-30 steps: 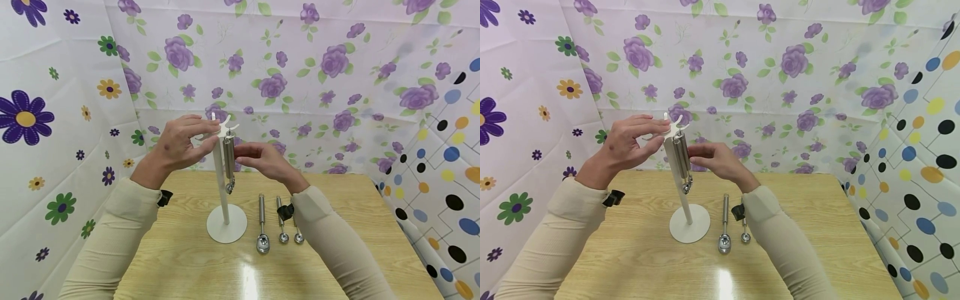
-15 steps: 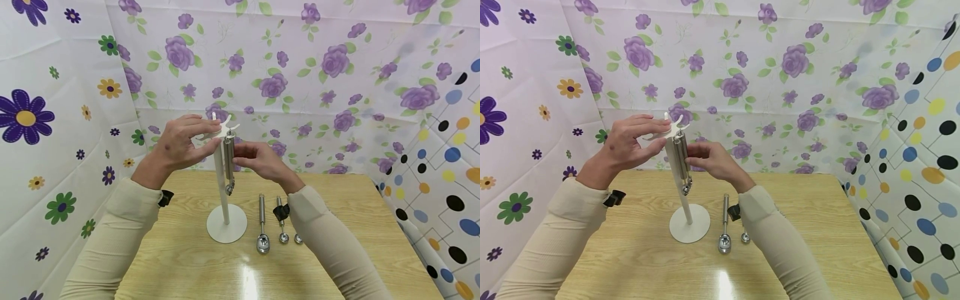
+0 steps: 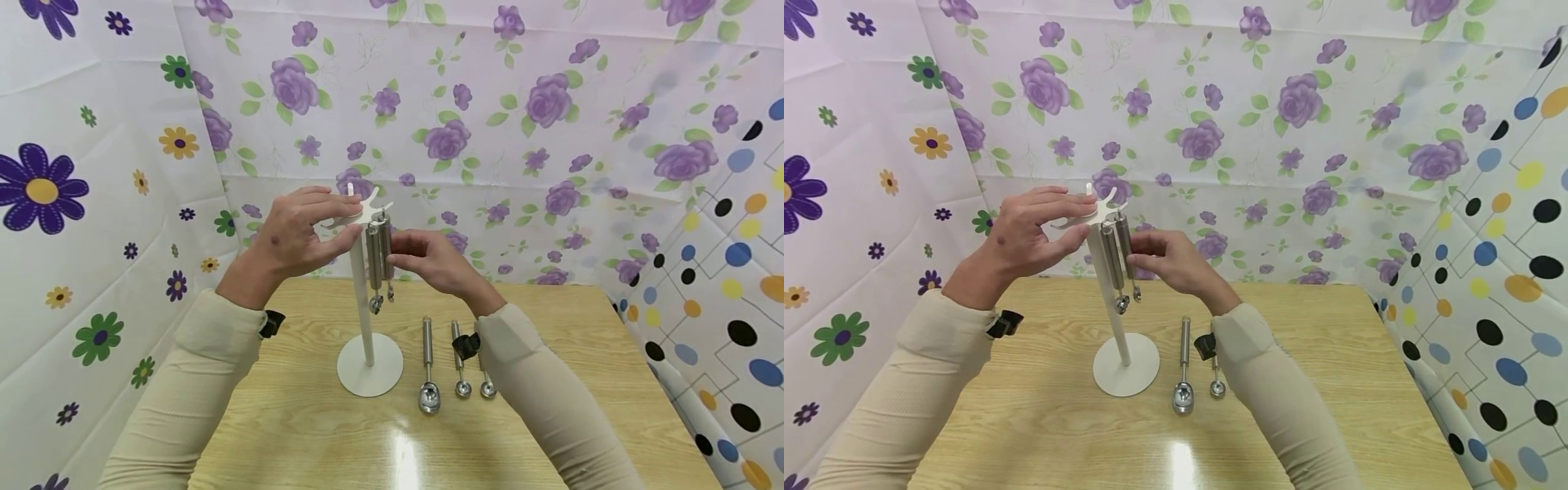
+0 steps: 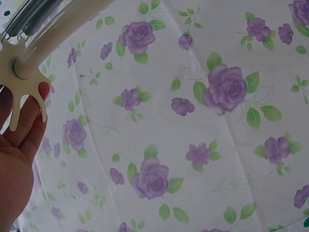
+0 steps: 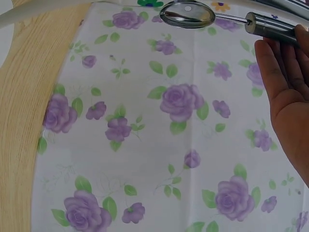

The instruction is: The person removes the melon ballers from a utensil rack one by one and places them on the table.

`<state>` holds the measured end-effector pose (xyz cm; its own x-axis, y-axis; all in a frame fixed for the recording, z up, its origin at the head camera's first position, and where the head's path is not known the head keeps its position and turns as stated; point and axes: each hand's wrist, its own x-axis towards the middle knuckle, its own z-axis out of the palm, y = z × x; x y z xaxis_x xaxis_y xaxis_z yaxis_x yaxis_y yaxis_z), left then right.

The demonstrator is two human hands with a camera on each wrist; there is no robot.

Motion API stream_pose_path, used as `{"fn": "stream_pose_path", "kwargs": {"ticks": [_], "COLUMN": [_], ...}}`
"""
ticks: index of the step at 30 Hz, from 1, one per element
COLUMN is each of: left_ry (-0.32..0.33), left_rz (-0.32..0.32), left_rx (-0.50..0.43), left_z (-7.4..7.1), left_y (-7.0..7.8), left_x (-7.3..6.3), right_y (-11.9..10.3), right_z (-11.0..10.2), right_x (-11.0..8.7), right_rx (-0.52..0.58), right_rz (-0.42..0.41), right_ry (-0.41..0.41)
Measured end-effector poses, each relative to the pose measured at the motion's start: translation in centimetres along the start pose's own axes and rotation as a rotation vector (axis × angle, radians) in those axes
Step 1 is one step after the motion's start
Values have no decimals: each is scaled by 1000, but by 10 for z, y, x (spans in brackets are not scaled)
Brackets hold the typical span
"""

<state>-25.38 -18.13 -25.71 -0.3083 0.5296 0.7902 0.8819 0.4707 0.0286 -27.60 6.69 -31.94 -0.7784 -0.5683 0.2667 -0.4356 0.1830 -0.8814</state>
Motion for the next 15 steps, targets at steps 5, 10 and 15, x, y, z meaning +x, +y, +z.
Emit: {"fn": "stream_pose_path", "kwargs": {"ticks": [5, 10, 15], "left_ry": [7, 16, 19], "left_rz": [1, 7, 8], "left_rx": [5, 9, 9], "left_z": [1, 1, 2], "left_y": [0, -1, -1], "left_x": [0, 0, -1], "right_y": [-2, -4, -2], "right_z": [-5, -10, -14], "right_x": [-3, -5, -9], "right_rx": [-11, -31, -71], "right_rz": [7, -10, 9], "right_ry": [14, 33, 56]}}
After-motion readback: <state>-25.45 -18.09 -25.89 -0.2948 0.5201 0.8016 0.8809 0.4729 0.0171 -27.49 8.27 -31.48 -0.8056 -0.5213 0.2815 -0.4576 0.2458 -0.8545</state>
